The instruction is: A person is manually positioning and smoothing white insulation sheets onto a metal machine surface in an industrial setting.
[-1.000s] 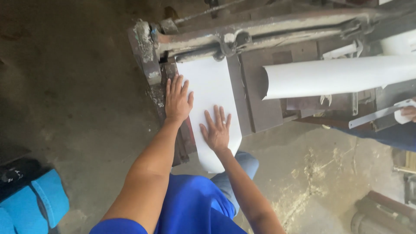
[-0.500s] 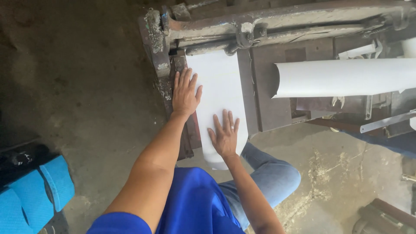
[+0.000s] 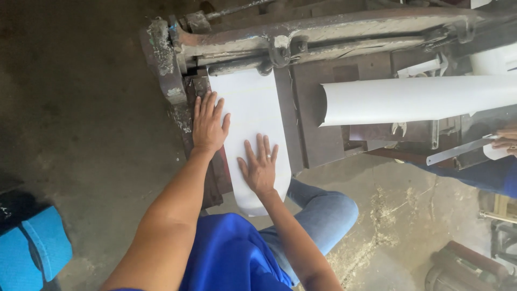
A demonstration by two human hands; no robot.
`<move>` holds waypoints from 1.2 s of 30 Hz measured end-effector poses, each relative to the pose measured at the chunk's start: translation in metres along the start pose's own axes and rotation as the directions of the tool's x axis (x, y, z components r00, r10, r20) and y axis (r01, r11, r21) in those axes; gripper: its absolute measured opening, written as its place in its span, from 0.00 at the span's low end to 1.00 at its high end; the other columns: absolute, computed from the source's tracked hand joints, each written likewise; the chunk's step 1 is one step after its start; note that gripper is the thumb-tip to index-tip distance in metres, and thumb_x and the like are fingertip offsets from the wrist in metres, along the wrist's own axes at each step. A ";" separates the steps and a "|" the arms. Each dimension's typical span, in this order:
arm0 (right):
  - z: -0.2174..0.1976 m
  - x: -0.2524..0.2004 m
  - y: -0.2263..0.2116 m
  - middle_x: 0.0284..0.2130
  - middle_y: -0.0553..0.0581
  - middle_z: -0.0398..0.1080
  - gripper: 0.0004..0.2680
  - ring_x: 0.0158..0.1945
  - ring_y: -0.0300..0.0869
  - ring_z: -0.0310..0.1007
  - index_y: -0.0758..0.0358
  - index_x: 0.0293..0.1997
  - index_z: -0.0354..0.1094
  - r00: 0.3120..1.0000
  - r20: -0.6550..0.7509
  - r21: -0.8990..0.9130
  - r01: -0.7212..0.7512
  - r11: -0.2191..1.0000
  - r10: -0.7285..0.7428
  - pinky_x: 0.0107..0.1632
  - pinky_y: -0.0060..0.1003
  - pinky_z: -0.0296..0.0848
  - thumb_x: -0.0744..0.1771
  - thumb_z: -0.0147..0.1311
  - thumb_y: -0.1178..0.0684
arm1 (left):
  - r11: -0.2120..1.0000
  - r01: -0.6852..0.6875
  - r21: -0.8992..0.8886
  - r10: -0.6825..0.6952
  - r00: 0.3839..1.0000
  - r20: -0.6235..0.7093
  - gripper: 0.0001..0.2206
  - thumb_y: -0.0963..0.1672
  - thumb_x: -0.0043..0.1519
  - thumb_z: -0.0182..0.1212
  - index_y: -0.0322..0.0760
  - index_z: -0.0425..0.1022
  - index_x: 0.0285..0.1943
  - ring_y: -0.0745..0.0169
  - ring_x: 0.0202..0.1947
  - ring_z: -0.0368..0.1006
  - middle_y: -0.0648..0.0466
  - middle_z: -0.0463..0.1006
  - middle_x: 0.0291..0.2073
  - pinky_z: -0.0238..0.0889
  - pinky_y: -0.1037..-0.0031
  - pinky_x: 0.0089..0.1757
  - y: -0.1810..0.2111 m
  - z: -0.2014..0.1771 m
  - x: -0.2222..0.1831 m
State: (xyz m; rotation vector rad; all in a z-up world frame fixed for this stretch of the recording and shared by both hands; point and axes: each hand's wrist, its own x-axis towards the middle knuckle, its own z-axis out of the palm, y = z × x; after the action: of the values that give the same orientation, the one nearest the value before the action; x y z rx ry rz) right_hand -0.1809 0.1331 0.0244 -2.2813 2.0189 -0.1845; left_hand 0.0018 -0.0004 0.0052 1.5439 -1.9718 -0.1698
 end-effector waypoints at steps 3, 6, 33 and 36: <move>-0.002 0.000 0.000 0.78 0.62 0.54 0.23 0.83 0.56 0.46 0.40 0.77 0.62 1.000 -0.010 0.007 -0.003 1.000 0.003 0.78 0.70 0.42 0.72 0.51 0.32 | 1.000 -0.004 0.019 0.004 1.000 0.000 0.20 0.48 0.67 0.67 0.30 0.79 0.64 0.40 0.73 0.66 0.38 0.74 0.66 0.50 0.46 0.73 0.000 0.003 0.001; -0.001 0.001 -0.002 0.78 0.62 0.54 0.22 0.83 0.56 0.47 0.40 0.76 0.63 0.999 -0.040 -0.011 0.002 1.000 -0.002 0.79 0.69 0.44 0.71 0.51 0.33 | 1.000 -0.002 0.025 0.002 1.000 -0.018 0.20 0.48 0.67 0.67 0.30 0.79 0.64 0.40 0.74 0.66 0.38 0.74 0.66 0.50 0.47 0.73 -0.001 0.004 -0.001; -0.005 -0.027 -0.002 0.80 0.58 0.50 0.23 0.84 0.53 0.42 0.39 0.79 0.59 0.992 0.095 -0.003 -0.086 0.996 0.086 0.80 0.66 0.39 0.73 0.45 0.30 | 1.000 0.005 -0.019 -0.005 1.000 -0.019 0.20 0.49 0.69 0.65 0.29 0.77 0.64 0.38 0.73 0.67 0.38 0.74 0.66 0.49 0.45 0.72 -0.001 0.002 -0.001; -0.004 -0.016 -0.002 0.80 0.57 0.49 0.23 0.85 0.53 0.40 0.38 0.79 0.58 0.990 0.113 -0.006 -0.088 0.996 0.088 0.81 0.66 0.37 0.73 0.45 0.30 | 1.000 -0.004 -0.024 0.004 1.000 -0.023 0.20 0.49 0.70 0.64 0.30 0.77 0.65 0.38 0.73 0.67 0.38 0.74 0.66 0.49 0.46 0.73 -0.003 0.003 -0.001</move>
State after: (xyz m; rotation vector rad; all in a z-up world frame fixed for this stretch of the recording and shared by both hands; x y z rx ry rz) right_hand -0.1812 0.1491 0.0279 -2.1455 2.0567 -0.0460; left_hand 0.0029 -0.0007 0.0013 1.5203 -1.9478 -0.1724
